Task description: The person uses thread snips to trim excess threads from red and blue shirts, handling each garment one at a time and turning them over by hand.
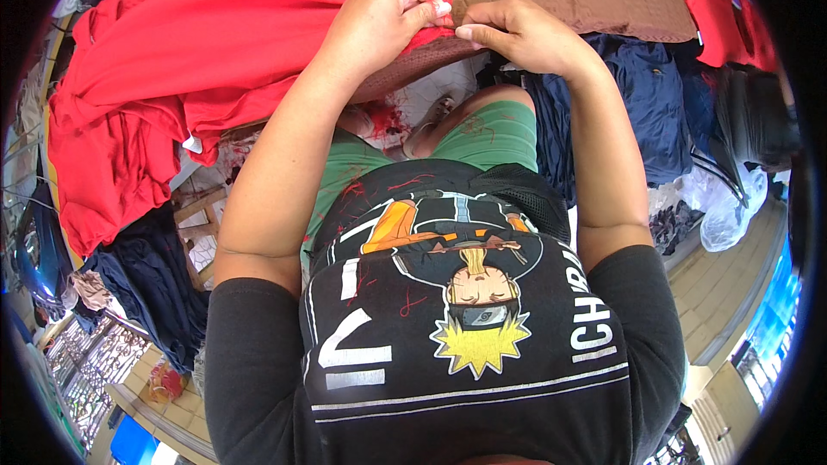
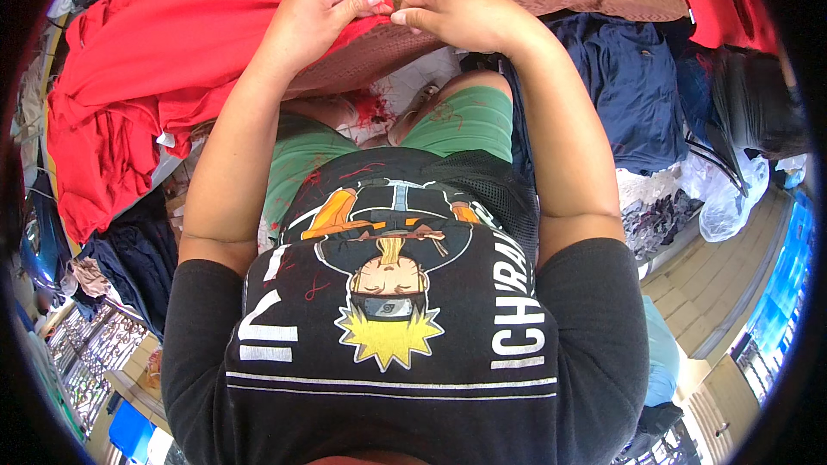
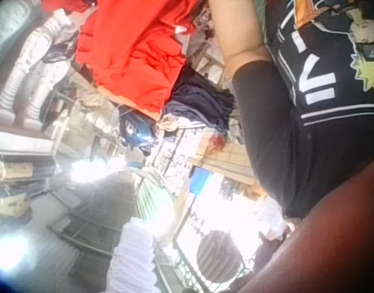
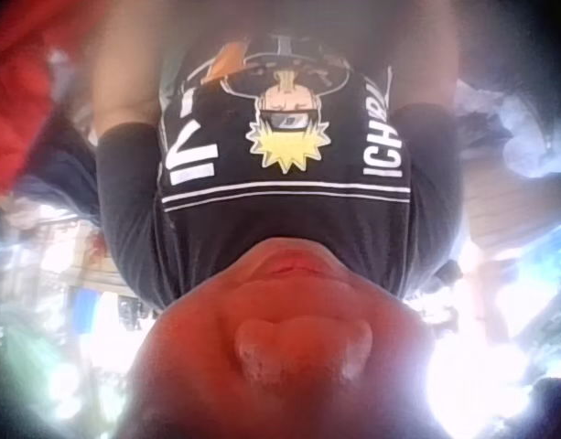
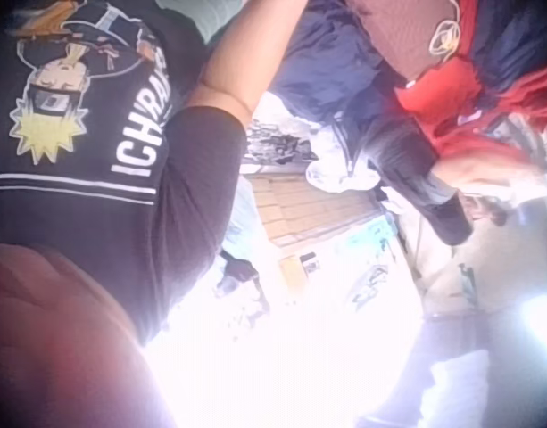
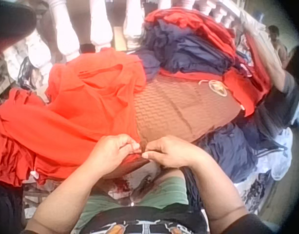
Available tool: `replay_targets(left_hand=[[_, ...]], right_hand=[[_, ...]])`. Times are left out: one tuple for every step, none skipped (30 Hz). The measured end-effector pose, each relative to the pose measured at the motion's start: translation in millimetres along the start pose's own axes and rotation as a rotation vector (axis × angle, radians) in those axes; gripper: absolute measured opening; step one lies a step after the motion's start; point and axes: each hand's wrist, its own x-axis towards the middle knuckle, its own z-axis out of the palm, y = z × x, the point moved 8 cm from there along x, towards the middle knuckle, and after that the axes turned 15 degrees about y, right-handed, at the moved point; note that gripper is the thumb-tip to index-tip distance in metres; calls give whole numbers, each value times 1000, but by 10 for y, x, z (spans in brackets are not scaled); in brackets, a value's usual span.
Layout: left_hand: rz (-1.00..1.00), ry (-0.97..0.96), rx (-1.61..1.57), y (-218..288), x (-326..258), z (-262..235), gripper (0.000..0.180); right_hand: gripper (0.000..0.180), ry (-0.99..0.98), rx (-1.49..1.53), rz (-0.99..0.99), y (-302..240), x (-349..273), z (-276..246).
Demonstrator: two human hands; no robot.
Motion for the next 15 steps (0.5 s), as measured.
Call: replay_targets(left_hand=[[6, 5, 4, -6, 4, 5, 22], [12, 11, 8, -9, 7, 9, 21], [17, 18, 13, -11, 7, 7, 21], [18, 16, 19, -13, 6, 7, 21], [19, 15, 25, -15, 4, 5, 21], [22, 12, 30, -7, 5, 10, 21], [13, 5, 33, 5, 2, 11, 21], [5, -2, 35, 30, -4, 3, 21], [-5, -9, 37, 44, -8, -2, 21], [-4, -26, 32, 46, -8, -1, 21], [-2, -43, 28, 35, -9, -16, 21], [-5, -53, 26, 19, -22, -59, 21], [125, -114, -2, 219, -79, -153, 21], [255, -172, -30, 445, -185, -332, 20], [415, -272, 132, 769, -328, -490, 20]], right_hand=[[30, 19, 18, -19, 25, -5, 6], [30, 38, 36, -37, 29, -11, -2], [30, 36, 31, -27, 30, -18, -10], [29, 33, 26, -17, 20, -26, -25], [29, 31, 21, -7, 13, -34, -35], [29, 31, 5, -12, -2, -39, -36], [29, 30, -11, -17, -24, -35, -28], [29, 29, -28, -22, -43, -29, -20], [29, 31, -28, -30, -58, -20, -11], [29, 32, -28, -38, -73, -7, -1], [29, 32, -28, -48, -88, 1, 6], [29, 0, -46, -45, -115, 9, 7], [29, -25, -66, -35, -134, -3, -31], [29, -51, -85, -26, -133, -17, -46], [29, 40, -77, -86, -144, -54, -143]])
